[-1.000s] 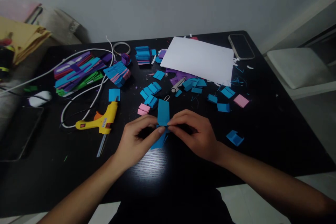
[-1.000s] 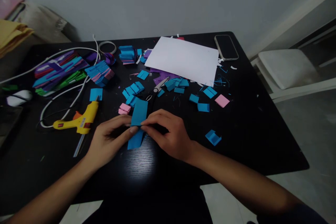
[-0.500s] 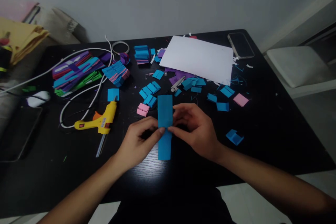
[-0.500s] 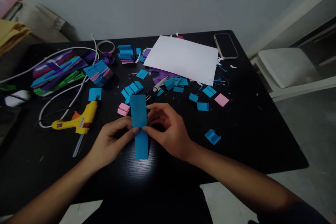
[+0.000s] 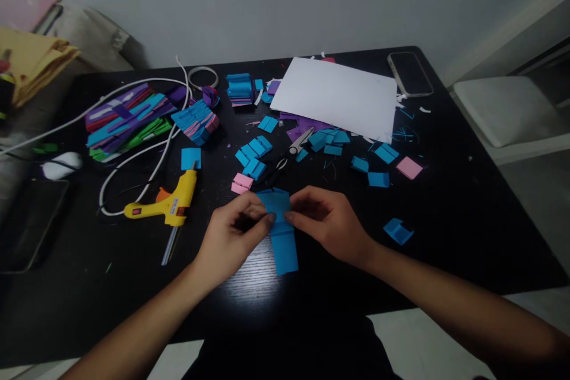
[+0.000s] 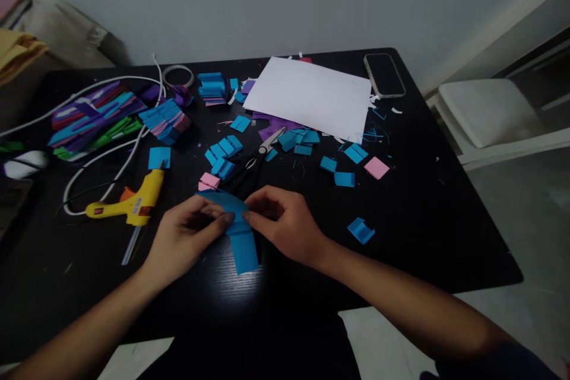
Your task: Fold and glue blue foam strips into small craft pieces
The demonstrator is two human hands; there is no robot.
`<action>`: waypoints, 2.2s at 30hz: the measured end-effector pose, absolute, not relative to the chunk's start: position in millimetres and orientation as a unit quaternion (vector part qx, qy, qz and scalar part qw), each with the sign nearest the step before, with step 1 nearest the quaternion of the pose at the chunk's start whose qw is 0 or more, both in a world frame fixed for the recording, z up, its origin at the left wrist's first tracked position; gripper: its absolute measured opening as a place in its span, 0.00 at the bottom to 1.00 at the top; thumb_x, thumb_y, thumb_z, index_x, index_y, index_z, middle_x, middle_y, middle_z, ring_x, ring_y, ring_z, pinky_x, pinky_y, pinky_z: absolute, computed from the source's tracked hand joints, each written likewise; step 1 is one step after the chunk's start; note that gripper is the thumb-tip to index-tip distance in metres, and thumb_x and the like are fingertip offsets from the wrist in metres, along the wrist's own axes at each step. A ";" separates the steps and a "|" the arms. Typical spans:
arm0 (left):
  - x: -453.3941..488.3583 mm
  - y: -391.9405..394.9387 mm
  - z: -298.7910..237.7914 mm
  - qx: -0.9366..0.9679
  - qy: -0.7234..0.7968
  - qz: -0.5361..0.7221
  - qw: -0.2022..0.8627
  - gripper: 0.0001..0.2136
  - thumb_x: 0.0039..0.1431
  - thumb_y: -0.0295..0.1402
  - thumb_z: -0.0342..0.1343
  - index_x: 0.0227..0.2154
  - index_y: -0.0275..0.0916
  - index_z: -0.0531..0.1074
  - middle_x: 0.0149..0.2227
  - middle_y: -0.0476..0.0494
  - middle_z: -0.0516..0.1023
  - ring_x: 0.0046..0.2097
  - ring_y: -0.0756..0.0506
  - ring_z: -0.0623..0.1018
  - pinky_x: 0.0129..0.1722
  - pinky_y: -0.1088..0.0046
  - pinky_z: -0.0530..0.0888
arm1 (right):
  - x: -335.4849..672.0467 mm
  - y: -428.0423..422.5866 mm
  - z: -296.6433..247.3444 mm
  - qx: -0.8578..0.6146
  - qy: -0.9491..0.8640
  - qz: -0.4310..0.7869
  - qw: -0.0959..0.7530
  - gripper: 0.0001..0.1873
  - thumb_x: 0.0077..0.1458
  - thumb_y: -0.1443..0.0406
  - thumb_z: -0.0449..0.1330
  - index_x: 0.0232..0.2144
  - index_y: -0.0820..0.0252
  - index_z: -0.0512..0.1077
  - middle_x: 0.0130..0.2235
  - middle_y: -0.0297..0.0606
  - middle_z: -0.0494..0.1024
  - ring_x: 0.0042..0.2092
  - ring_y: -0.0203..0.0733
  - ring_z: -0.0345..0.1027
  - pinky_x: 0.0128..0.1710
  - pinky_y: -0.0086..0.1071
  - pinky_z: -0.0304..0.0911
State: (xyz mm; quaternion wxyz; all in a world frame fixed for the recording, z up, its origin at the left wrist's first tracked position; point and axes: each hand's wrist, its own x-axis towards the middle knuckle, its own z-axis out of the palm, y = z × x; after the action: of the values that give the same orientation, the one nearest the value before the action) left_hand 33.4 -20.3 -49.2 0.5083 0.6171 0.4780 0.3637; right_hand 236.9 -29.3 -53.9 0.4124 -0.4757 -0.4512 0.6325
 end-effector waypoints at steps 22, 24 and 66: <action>25.8 -22.9 -43.1 0.756 0.386 0.406 0.340 0.09 0.62 0.20 0.60 0.38 0.40 0.80 0.40 0.45 0.87 0.42 0.47 0.86 0.43 0.73 0.82 | 238.5 -27.6 -49.5 -0.453 -0.471 0.637 0.409 0.09 0.54 0.60 0.72 0.36 0.57 0.82 0.37 0.36 0.84 0.40 0.41 0.80 0.42 0.34 0.76; 25.9 -23.0 -40.9 0.761 0.386 0.397 0.339 0.09 0.62 0.20 0.59 0.40 0.39 0.80 0.40 0.44 0.86 0.41 0.47 0.86 0.42 0.73 0.81 | 237.5 -28.7 -49.3 -0.454 -0.476 0.628 0.417 0.09 0.53 0.60 0.74 0.35 0.56 0.82 0.36 0.36 0.85 0.39 0.41 0.80 0.42 0.34 0.77; 27.1 -18.3 -43.6 0.655 0.462 0.353 0.483 0.06 0.65 0.32 0.62 0.33 0.39 0.80 0.25 0.51 0.79 0.27 0.52 0.77 0.28 0.79 0.73 | 237.0 -30.8 -47.5 -0.471 -0.521 0.574 0.421 0.04 0.58 0.62 0.68 0.33 0.56 0.80 0.33 0.34 0.83 0.36 0.39 0.78 0.37 0.32 0.74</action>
State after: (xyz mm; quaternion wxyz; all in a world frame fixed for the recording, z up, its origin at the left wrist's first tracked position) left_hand 27.1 -18.3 -43.6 0.4825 0.6552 0.4616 0.3533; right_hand 237.0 -30.8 -47.5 0.4209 -0.4706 -0.5210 0.5744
